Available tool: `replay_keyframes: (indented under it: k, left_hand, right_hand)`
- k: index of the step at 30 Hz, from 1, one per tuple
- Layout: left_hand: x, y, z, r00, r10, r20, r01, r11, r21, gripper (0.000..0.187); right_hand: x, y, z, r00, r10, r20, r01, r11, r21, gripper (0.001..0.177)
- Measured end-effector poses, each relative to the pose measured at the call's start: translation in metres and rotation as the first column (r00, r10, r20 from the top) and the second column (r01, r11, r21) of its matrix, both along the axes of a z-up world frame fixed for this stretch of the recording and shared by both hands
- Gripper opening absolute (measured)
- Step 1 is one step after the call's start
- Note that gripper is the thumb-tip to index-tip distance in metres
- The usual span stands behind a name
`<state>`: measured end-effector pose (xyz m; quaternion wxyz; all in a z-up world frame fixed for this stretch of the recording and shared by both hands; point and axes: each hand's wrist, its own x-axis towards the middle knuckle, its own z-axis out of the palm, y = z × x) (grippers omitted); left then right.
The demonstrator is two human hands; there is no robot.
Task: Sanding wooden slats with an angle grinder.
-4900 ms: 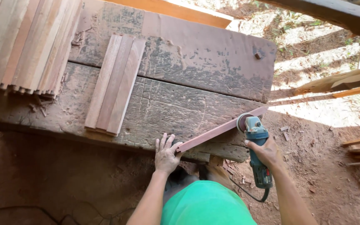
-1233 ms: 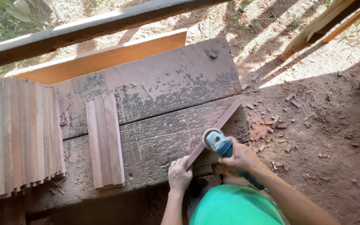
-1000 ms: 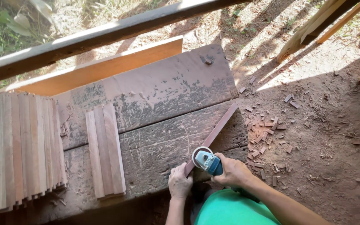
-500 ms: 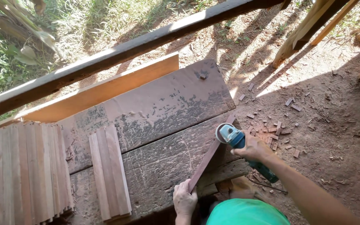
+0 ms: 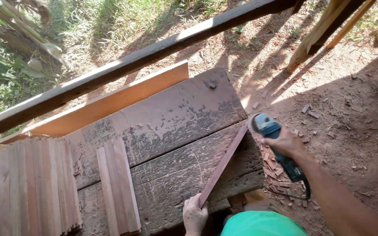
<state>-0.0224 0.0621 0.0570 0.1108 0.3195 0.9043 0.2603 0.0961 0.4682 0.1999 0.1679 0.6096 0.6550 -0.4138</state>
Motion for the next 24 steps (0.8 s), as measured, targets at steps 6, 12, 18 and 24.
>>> replay_keyframes:
  k: [6,12,18,24]
  left_hand:
    - [-0.016,-0.017,-0.02,0.803,0.195,0.563,-0.249,0.968,0.019,0.051]
    - [-0.033,0.0,0.027,0.503,0.233,0.832,-0.429,0.903,0.006,0.042]
    - [-0.028,-0.006,0.009,0.965,0.185,0.186,-0.186,0.982,-0.013,0.043]
    - [-0.007,-0.005,-0.024,0.943,0.073,-0.324,-0.073,0.997,0.012,0.039]
  right_hand:
    - [0.036,-0.01,0.04,0.915,-0.323,-0.242,0.329,0.944,-0.017,0.078]
    - [0.072,-0.035,0.01,0.955,-0.257,-0.148,0.26,0.966,-0.001,0.068]
    - [0.085,-0.059,-0.009,0.966,-0.243,-0.093,0.24,0.97,-0.044,0.061]
    - [0.095,-0.055,-0.039,0.981,-0.148,-0.124,0.158,0.984,0.079,0.067]
